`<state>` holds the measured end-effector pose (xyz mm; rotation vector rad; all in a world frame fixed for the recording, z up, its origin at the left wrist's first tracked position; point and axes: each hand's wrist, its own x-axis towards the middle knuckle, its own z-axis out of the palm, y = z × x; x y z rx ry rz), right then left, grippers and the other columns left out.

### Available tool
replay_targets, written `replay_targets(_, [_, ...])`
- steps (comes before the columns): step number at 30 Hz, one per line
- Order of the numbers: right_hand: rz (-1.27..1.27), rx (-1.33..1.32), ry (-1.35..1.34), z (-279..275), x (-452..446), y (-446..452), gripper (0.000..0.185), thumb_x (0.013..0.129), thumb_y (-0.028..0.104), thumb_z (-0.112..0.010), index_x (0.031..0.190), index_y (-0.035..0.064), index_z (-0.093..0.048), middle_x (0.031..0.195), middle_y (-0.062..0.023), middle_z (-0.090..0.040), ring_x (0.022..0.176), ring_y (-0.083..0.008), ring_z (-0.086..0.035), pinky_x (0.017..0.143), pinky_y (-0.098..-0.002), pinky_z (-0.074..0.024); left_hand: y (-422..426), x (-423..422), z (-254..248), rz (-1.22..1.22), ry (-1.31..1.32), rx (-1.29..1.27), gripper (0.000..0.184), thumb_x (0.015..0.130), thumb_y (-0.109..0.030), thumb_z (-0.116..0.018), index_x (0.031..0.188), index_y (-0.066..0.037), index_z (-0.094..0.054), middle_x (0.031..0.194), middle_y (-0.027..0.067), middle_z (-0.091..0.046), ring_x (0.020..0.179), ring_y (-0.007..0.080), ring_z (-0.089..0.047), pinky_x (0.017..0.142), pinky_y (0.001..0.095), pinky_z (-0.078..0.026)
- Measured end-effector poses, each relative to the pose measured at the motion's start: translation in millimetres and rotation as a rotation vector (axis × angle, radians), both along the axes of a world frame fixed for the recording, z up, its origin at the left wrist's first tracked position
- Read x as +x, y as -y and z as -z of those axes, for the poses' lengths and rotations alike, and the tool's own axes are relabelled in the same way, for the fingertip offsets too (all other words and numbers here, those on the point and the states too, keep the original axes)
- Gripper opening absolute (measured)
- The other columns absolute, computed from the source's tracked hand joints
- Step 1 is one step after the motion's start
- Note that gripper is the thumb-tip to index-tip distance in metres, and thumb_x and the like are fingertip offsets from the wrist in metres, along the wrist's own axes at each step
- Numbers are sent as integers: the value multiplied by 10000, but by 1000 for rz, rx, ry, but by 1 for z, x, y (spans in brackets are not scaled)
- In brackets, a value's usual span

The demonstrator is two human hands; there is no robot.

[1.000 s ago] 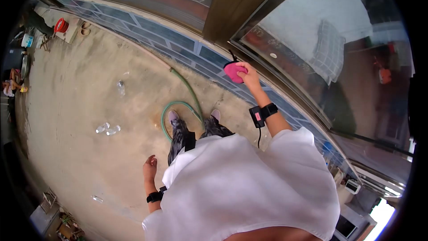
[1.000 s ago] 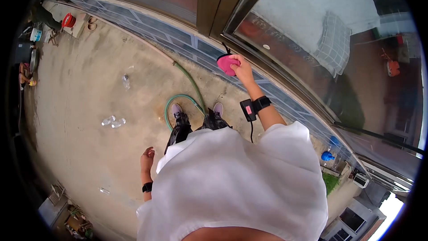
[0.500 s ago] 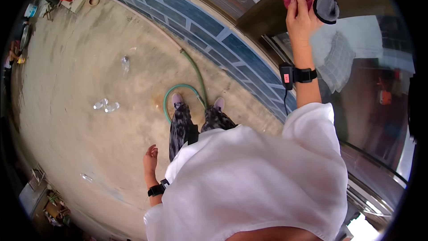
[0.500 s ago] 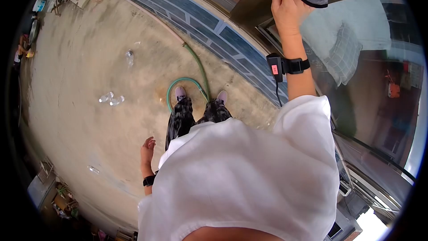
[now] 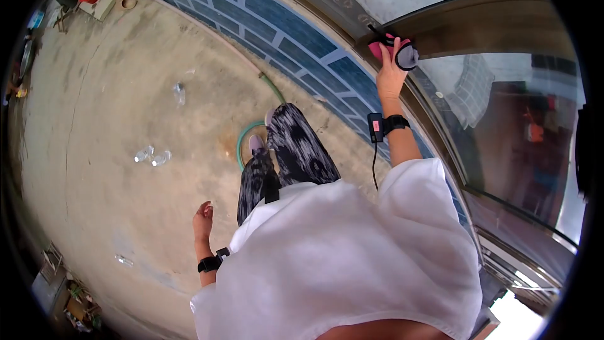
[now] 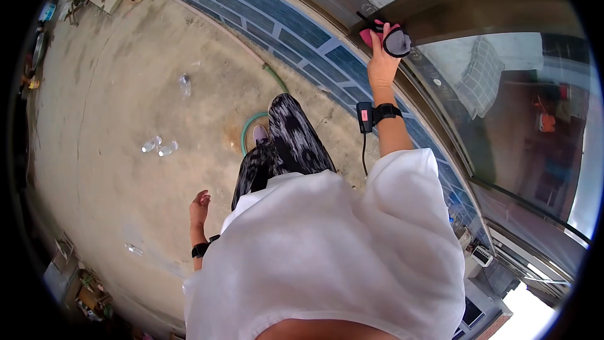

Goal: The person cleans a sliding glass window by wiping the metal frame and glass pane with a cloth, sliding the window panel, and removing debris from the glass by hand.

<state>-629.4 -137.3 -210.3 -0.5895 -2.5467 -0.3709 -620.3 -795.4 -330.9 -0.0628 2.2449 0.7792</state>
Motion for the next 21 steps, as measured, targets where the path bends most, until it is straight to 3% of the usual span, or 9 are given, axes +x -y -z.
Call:
replay_targets(6, [30, -248, 81, 59, 12, 24, 585, 676, -99, -553, 1203, 153, -580, 1464, -111, -356, 1321, -371, -334, 1071, -466, -291, -39, -65, -40, 123, -97, -44, 269, 901, -202, -551, 1137, -96, -626, 941, 126, -680, 846, 256, -662, 747, 340, -514])
replay_targets(8, [137, -542, -266, 95, 7, 32, 562, 724, -137, -530, 1212, 142, -547, 1345, -104, -492, 1189, -319, -491, 969, -419, -411, -62, -91, -49, 174, -149, -72, 266, 900, -201, -550, 1137, -105, -624, 958, 116, -676, 857, 259, -660, 747, 350, -517])
replay_targets(9, [136, -544, -280, 121, 0, 26, 562, 724, -137, -530, 1212, 142, -547, 1345, -104, -492, 1189, -319, -491, 969, -419, -411, -73, -102, -52, 221, -190, -68, 263, 897, -197, -551, 1138, -117, -619, 976, 102, -670, 868, 261, -655, 745, 360, -518])
replay_targets(11, [558, -1235, -1208, 165, -16, 19, 485, 819, -63, -521, 1228, 198, -492, 1172, -46, -580, 1002, -252, -594, 809, -485, -476, -99, -133, -67, 263, -203, -59, 262, 880, -179, -567, 1136, -144, -605, 1004, 69, -658, 885, 264, -644, 733, 382, -521])
replay_targets(12, [565, -1235, -1210, 167, -31, 16, 485, 819, -63, -521, 1228, 198, -492, 1172, -46, -580, 1002, -252, -594, 809, -485, -476, -115, -150, -72, 269, -202, -62, 262, 880, -179, -567, 1136, -144, -605, 1004, 69, -658, 885, 264, -644, 733, 382, -521])
replay_targets(14, [864, -1264, -1371, 165, -67, 19, 448, 853, -22, -528, 1230, 206, -446, 1068, -2, -574, 889, -188, -600, 626, -434, -492, -146, -191, -76, 336, -266, 14, 261, 873, -169, -580, 1132, -139, -601, 990, 72, -659, 874, 269, -642, 729, 382, -520])
replay_targets(15, [842, -1428, -1344, 145, -87, 28, 392, 845, -2, -554, 1187, 173, -476, 1061, -2, -573, 888, -189, -598, 618, -363, -483, -162, -212, -78, 389, -300, 32, 247, 877, -151, -577, 1122, -126, -600, 993, 77, -655, 869, 269, -642, 724, 387, -518])
replay_targets(17, [729, -1700, -1246, 91, -136, 54, 519, 857, -56, -544, 1321, 120, -395, 1147, -47, -548, 927, -163, -580, 774, -316, -507, -197, -254, -90, 440, -331, 59, 248, 880, -142, -572, 1125, -120, -597, 993, 78, -654, 866, 268, -642, 719, 386, -518])
replay_targets(21, [425, -1940, -1314, 65, -203, 80, 446, 877, -22, -538, 1302, 63, -433, 1184, -53, -542, 968, -193, -588, 851, -347, -512, -238, -315, -117, 411, -379, 168, 260, 889, -126, -559, 1147, -107, -581, 1008, 81, -651, 863, 267, -643, 708, 379, -515])
